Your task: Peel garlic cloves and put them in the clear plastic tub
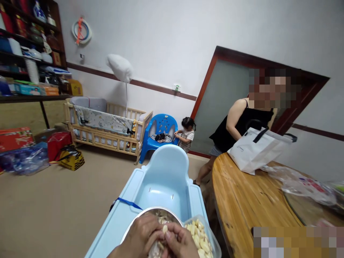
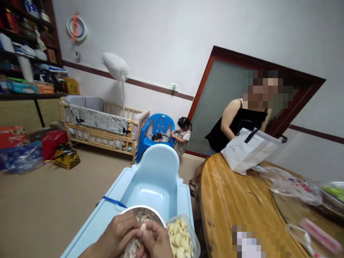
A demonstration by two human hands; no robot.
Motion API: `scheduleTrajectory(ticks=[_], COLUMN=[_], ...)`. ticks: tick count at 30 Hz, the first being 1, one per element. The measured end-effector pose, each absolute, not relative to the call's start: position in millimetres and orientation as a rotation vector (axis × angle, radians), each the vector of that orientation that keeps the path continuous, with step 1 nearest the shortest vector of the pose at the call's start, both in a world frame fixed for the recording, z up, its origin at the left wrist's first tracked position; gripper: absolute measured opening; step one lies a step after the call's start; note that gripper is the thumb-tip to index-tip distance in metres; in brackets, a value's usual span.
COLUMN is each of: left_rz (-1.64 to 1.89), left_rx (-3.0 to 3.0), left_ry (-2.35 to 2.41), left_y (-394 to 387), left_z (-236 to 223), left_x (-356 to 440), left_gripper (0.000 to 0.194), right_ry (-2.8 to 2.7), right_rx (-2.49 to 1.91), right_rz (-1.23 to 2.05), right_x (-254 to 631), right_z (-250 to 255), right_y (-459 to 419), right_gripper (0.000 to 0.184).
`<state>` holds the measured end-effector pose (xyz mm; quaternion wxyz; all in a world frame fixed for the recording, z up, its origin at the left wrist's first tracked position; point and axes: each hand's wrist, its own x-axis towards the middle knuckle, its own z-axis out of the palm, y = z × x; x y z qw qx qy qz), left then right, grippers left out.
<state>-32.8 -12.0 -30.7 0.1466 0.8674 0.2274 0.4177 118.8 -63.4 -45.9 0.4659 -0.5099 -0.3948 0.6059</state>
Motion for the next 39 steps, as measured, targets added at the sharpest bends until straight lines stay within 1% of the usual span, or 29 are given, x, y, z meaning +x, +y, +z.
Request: scheduleTrajectory(ticks=[3,6,8,10,11,13,15,17,18,19,23,26,28,32,36,39], left_rz=[1.305,1.326,1.33,1.304,1.28,1.222,1.146,1.05,1.001,0.964,0.741,0.514,0.428,0.415,0.412,0.384], left_rx=[2.546,2.505,2.443,2.355,2.312,2.255,2.249,2.268,2.275,2.278,2.282,2.297,2.325,2.363,2.346,2.319], left_ry=[0.621,0.589,0.602,0.657,0.685,0.725,0.781,0.878,0.937,1.003,1.234,1.265,1.224,1.184,1.136,1.1], left_y=[-12,-12,-12,-11,-10,-7,-2,4,8,11,21,22,21,22,26,28], left_z=[-31,-30,-31,-30,-29,-27,-27,-32,-36,-40,-55,-50,-42,-33,-34,-34], left_x=[-32,-33,-34,-37,-38,-41,-45,-50,-52,-54,-60,-60,-59,-59,-63,-67], left_gripper=[0.03,0.03,0.03,0.03,0.029,0.03,0.029,0.024,0.021,0.019,0.03,0.022,0.022,0.022,0.02,0.019], right_ry=[-0.99,-1.0,-1.021,-1.112,-1.202,-1.47,-1.745,-1.948,-2.017,-2.058,-2.132,-2.152,-2.152,-2.133,-2.092,-2.032], right_rx=[-1.277,-1.289,-1.32,-1.389,-1.442,-1.588,-1.806,-2.102,-2.235,-2.319,-2.411,-2.454,-2.481,-2.497,-2.478,-2.421], right_rz=[1.442,1.412,1.381,1.253,1.109,0.702,0.338,0.12,0.06,0.033,0.029,-0.039,-0.098,-0.204,-0.231,-0.224], right_x=[118,119,123,131,137,151,166,179,184,188,198,203,207,215,219,221], right_z=[-48,-46,-37,-19,-7,18,40,51,52,51,35,24,17,5,-5,-8], right_y=[-64,-64,-65,-67,-68,-71,-73,-74,-75,-75,-74,-72,-71,-67,-64,-64], right_gripper=[0.056,0.054,0.051,0.043,0.035,0.022,0.023,0.027,0.029,0.03,0.026,0.027,0.031,0.044,0.035,0.031])
